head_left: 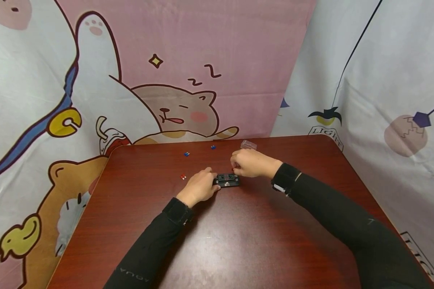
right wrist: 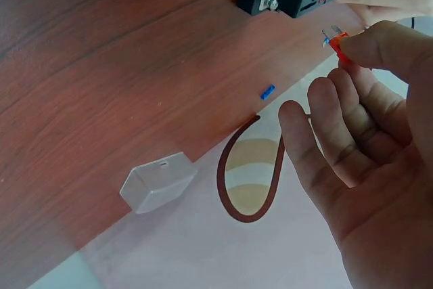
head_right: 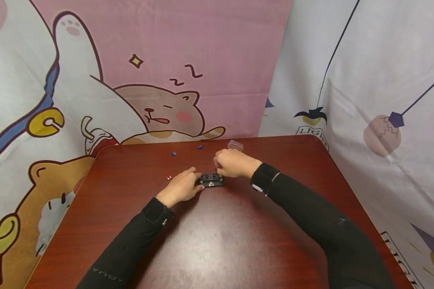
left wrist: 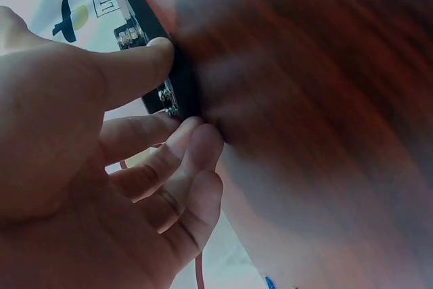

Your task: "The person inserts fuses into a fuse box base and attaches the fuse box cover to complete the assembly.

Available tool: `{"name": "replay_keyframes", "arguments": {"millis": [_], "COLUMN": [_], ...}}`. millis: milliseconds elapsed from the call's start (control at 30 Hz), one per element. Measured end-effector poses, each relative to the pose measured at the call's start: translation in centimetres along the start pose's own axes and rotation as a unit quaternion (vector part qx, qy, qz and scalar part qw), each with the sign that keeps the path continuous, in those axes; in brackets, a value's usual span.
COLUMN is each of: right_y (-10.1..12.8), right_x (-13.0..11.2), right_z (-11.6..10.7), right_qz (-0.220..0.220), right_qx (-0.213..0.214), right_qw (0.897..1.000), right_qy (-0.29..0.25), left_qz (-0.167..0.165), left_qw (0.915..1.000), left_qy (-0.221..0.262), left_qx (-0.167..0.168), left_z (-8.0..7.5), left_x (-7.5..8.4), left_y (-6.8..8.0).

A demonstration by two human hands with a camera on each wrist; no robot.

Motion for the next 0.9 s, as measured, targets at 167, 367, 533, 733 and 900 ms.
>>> {"name": "replay_keyframes", "arguments": {"millis": [167,367,533,733,900], "right_y": [-0.2,-0.3,-0.2,-0.3,-0.4], "right_x": [-0.3,-0.5,-0.5,-0.7,-0.7], "right_z": [0.5,1.1,1.4,1.6,1.7], "right_qz": [-0.005,-0.005,0.003,0.001,-0.002], "right_qx": [-0.001,-0.001,-0.008,-0.013,-0.011], "right_qw": [1.000,1.000,1.000,1.000,1.000], "right_qy": [0.006,-0.001,-0.004,0.008,0.016], "left_qz": [-0.002,-0.001,0.003,0.004,0.004], "left_qw": [1.0000,1.0000,0.9999,0.9999,1.0000], "left_qy": [0.001,0.001,-0.003,-0.005,-0.003], "left_qx": [0.002,0.007,0.010,0.010,0.009], "left_z": [0.0,-0.1,-0.1,-0.1,-0.1], "left_x": [0.0,0.0,0.1,0.0,0.1], "left_y": [0.0,0.1,0.1,0.1,0.1]}}
Point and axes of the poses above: each hand's wrist, its own y-axis away from the middle knuckle, its own z-axis out of the palm, x = y × z, the point moved 10 cm from there along -y, towards the middle knuckle, and after that the axes turned 9 degrees about x, right-handed, at the moved point
